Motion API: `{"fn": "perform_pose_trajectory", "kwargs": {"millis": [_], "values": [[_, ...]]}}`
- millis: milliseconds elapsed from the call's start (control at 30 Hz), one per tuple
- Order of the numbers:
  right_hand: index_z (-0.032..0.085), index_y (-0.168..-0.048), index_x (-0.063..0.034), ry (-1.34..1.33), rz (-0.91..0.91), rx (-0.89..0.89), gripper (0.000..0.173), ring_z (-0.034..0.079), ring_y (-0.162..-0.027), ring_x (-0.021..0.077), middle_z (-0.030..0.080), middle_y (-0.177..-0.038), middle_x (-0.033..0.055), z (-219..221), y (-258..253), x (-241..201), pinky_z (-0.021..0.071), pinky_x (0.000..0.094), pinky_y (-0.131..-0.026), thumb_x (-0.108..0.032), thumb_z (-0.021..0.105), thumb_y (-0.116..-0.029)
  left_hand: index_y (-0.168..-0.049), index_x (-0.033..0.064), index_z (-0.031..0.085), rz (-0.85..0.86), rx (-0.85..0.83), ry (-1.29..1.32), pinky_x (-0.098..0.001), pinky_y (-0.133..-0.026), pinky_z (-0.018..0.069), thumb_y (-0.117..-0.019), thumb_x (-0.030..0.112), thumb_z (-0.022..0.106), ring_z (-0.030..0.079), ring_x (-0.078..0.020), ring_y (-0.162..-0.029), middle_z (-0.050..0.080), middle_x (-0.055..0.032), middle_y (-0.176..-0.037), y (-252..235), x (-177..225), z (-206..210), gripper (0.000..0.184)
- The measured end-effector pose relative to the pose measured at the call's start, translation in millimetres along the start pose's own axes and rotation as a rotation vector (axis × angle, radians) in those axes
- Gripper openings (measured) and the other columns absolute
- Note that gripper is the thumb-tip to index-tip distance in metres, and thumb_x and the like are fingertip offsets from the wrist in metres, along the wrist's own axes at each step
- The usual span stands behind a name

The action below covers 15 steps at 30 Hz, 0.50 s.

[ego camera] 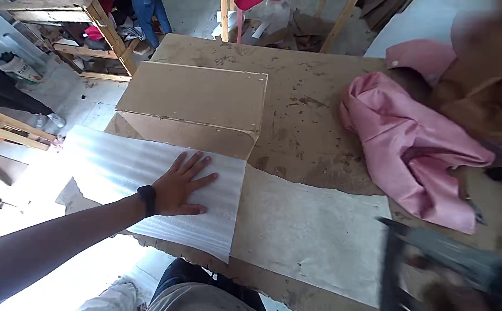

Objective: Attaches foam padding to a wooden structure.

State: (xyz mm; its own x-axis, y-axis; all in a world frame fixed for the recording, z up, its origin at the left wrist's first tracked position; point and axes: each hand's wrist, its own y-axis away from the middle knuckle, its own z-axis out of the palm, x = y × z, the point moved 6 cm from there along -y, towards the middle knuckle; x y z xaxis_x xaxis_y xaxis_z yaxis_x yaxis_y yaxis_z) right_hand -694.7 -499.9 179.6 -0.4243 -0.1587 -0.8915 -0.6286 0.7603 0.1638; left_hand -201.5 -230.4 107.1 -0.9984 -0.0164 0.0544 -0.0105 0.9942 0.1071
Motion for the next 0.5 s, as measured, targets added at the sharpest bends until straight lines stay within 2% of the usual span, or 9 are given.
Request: {"fn": "perform_pose_trajectory", "kwargs": {"millis": [67,133,167,233,300,400,500], "values": [[0.060,-0.129,-0.0043,0.111,-0.066,-0.093,0.037,0.069,-0.066,0.0210,0.073,-0.097,0.0096,79,-31,-74,0.0617,0.0450,-0.059,-0.033,0.057,-0.1060,-0.161,0.0452,0.028,-0.007,0.010,0.024,-0.0688,-0.125,0.0034,-0.0803,0.092,0.041,0.000,-0.0340,-0.160,0.008,-0.0059,-0.174,2,-2,-1,0.095],[0.068,-0.118,-0.0170,0.267,-0.043,-0.151,0.043,0.067,-0.057,0.0169,0.072,-0.082,0.0003,146,-66,-113,0.0608,0.0409,-0.052,-0.055,0.058,-0.1006,-0.161,0.0469,0.026,-0.011,0.015,0.041,-0.0704,-0.124,0.0040,-0.0799,0.094,0.039,0.000,-0.0348,-0.160,0.007,-0.0066,-0.174,3,-4,1,0.095],[0.069,-0.114,-0.0213,0.317,-0.005,-0.204,0.043,0.065,-0.054,0.0167,0.070,-0.076,-0.0011,175,-83,-126,0.0602,0.0398,-0.049,-0.060,0.056,-0.0989,-0.161,0.0476,0.025,-0.014,0.016,0.050,-0.0708,-0.124,0.0041,-0.0798,0.094,0.038,-0.001,-0.0350,-0.160,0.007,-0.0065,-0.174,3,-6,2,0.095],[0.070,-0.108,-0.0229,0.379,0.059,-0.302,0.038,0.064,-0.051,0.0182,0.069,-0.071,0.0009,220,-110,-141,0.0592,0.0392,-0.048,-0.057,0.054,-0.1002,-0.161,0.0480,0.025,-0.013,0.022,0.077,-0.0716,-0.123,0.0042,-0.0805,0.093,0.037,-0.001,-0.0356,-0.160,0.008,-0.0060,-0.174,5,-6,2,0.093],[0.070,-0.103,-0.0226,0.481,0.090,-0.314,0.038,0.063,-0.049,0.0180,0.066,-0.066,0.0015,245,-132,-146,0.0590,0.0387,-0.048,-0.056,0.051,-0.1022,-0.161,0.0481,0.026,-0.005,0.040,0.106,-0.0718,-0.123,0.0044,-0.0819,0.092,0.037,-0.001,-0.0359,-0.160,0.008,-0.0058,-0.174,6,-8,1,0.091],[0.068,-0.107,-0.0201,0.574,0.121,-0.293,0.039,0.063,-0.048,0.0192,0.067,-0.068,0.0029,259,-144,-147,0.0591,0.0409,-0.048,-0.054,0.050,-0.1031,-0.161,0.0477,0.026,0.005,0.076,0.145,-0.0716,-0.123,0.0018,-0.0831,0.091,0.036,-0.003,-0.0348,-0.160,0.005,-0.0051,-0.175,10,-10,6,0.090],[0.067,-0.105,-0.0191,0.615,0.145,-0.270,0.034,0.061,-0.045,0.0196,0.067,-0.066,0.0030,268,-142,-151,0.0571,0.0400,-0.044,-0.050,0.051,-0.1038,-0.161,0.0454,0.028,0.008,0.100,0.171,-0.0711,-0.123,0.0004,-0.0823,0.091,0.038,-0.003,-0.0343,-0.160,0.005,-0.0057,-0.175,13,-12,10,0.092]]}}
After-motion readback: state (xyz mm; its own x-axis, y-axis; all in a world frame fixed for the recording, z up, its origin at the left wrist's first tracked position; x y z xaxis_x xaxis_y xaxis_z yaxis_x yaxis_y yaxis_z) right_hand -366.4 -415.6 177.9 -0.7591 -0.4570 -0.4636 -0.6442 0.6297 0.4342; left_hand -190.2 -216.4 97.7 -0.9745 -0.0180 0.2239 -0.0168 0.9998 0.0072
